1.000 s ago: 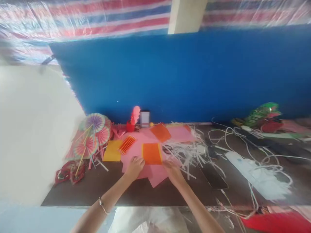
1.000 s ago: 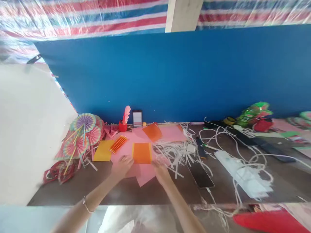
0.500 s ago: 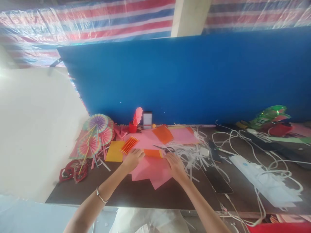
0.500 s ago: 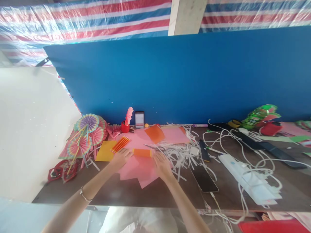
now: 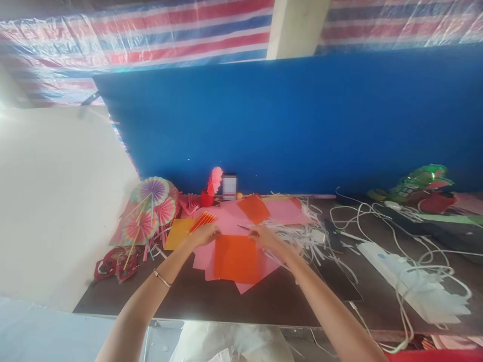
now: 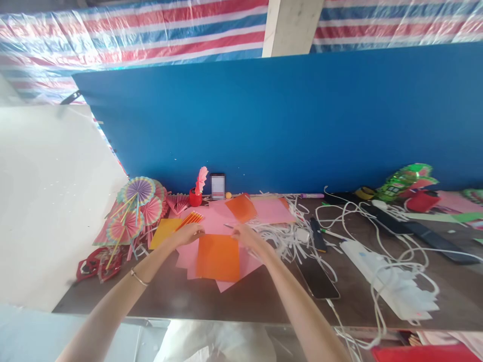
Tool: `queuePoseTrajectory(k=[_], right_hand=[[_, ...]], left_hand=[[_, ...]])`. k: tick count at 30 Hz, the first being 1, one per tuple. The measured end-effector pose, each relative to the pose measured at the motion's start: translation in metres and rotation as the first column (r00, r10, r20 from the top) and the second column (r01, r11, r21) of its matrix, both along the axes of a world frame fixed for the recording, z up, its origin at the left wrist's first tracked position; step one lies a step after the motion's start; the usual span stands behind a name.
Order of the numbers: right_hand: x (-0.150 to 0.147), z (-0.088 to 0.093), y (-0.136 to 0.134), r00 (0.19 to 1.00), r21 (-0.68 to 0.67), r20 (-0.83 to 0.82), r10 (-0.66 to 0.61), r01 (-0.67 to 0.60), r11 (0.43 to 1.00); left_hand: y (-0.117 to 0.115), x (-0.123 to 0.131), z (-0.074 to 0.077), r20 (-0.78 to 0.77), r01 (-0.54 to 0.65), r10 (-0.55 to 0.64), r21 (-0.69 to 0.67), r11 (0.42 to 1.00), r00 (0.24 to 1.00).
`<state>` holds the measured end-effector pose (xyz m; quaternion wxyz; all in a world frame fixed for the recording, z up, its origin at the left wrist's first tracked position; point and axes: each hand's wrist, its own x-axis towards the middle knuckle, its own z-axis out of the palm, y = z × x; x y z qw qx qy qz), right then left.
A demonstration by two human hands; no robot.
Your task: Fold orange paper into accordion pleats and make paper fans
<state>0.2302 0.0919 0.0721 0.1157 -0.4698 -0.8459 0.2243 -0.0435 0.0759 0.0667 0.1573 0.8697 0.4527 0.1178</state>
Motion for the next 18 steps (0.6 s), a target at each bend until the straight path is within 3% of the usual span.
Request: queuePoseTrajectory(k=[3,6,11,18], right_hand=[[-0.007,-0.031,0.004,0.999,0.065,0.039,0.006,-0.008,0.998],[-0.008,-0.050,0.002,0.996,0.145,0.083,0.029,-0.041,0.989],[-0.004,-0.064,0.000,0.987,0.286,0.147,0.058,-0.099,0.953],[-0.001,-0.067,-0.007,0.963,0.464,0.246,0.114,-0.220,0.858]], left_hand=[[0.003,0.005,-0.029,-0.098,0.023,-0.019,0.037,0.999,0.995],[0.002,0.007,-0.043,-0.174,0.054,-0.042,0.066,0.996,0.984],[0.000,0.007,-0.049,-0.281,0.093,-0.058,0.113,0.989,0.958],[-0.007,0.006,-0.048,-0.419,0.191,-0.096,0.189,0.963,0.903]])
